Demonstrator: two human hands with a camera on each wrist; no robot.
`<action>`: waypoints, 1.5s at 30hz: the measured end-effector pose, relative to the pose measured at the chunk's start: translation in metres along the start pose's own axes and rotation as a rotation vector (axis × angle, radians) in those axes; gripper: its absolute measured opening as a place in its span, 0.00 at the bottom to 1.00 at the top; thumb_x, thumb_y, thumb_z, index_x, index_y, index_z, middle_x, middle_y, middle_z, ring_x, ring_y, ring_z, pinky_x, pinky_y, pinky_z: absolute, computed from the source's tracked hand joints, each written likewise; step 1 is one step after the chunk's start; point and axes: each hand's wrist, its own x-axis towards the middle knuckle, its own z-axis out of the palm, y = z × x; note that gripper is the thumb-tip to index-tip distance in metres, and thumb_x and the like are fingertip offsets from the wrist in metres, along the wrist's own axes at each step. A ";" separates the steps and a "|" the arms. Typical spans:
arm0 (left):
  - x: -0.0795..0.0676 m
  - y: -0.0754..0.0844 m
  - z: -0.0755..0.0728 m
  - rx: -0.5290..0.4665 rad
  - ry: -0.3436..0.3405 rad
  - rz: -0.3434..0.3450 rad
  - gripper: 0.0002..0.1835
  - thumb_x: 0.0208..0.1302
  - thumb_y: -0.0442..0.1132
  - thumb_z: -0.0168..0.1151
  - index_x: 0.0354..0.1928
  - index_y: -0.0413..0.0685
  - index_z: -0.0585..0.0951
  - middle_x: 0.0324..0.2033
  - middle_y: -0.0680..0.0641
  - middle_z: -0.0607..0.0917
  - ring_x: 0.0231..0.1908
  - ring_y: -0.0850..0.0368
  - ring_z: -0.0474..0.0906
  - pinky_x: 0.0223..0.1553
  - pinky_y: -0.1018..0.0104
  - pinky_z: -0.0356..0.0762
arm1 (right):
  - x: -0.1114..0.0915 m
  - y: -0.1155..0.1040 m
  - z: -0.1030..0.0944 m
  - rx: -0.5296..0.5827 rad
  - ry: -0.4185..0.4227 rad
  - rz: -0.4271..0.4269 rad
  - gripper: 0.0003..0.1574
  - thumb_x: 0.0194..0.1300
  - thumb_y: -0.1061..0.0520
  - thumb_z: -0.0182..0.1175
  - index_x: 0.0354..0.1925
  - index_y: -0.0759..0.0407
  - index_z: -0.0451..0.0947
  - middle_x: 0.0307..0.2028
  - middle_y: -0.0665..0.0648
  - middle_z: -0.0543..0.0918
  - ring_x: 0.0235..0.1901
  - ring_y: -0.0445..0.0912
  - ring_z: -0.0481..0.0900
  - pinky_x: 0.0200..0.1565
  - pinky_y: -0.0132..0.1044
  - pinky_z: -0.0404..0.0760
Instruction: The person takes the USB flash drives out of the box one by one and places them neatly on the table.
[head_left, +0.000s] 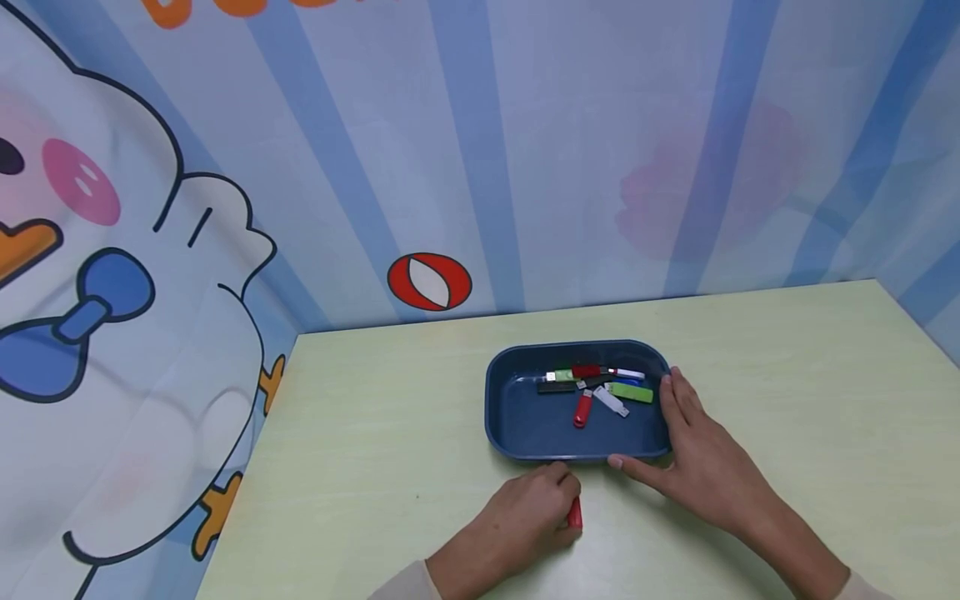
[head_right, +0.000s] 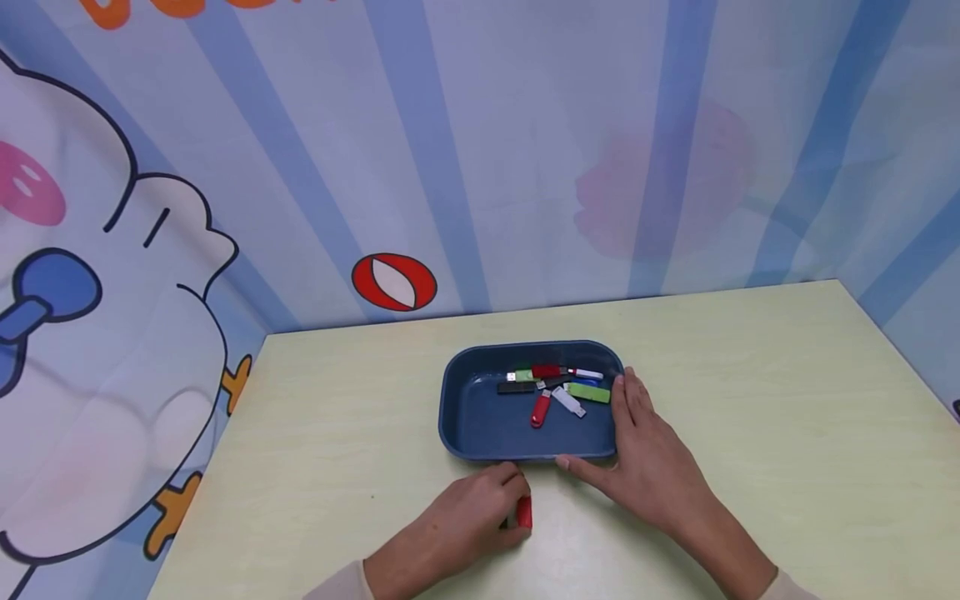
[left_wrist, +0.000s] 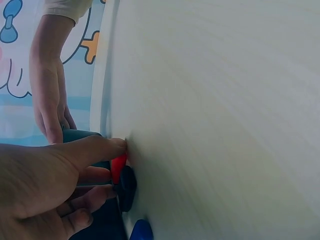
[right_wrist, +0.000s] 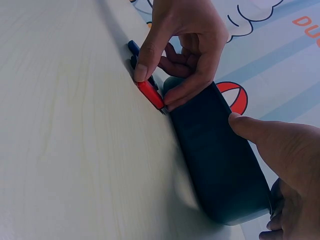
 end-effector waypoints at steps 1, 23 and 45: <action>0.000 0.000 0.000 0.001 0.001 0.001 0.19 0.63 0.50 0.79 0.51 0.50 0.86 0.41 0.55 0.83 0.38 0.67 0.74 0.40 0.77 0.79 | 0.000 0.000 0.000 0.000 -0.001 0.002 0.86 0.57 0.15 0.64 0.82 0.74 0.42 0.83 0.76 0.43 0.81 0.72 0.51 0.68 0.70 0.69; -0.004 0.006 -0.018 -0.035 0.012 0.030 0.19 0.67 0.54 0.75 0.53 0.54 0.87 0.40 0.57 0.83 0.38 0.68 0.73 0.38 0.80 0.76 | 0.000 0.000 0.002 0.010 -0.013 0.011 0.86 0.57 0.14 0.64 0.83 0.72 0.41 0.84 0.74 0.42 0.81 0.72 0.51 0.69 0.69 0.68; 0.017 -0.031 -0.050 -0.137 0.292 -0.104 0.16 0.70 0.51 0.73 0.51 0.50 0.88 0.44 0.52 0.89 0.41 0.65 0.84 0.44 0.77 0.83 | 0.000 0.002 0.002 -0.002 0.012 -0.006 0.86 0.57 0.14 0.63 0.82 0.74 0.43 0.83 0.75 0.44 0.80 0.72 0.52 0.68 0.69 0.71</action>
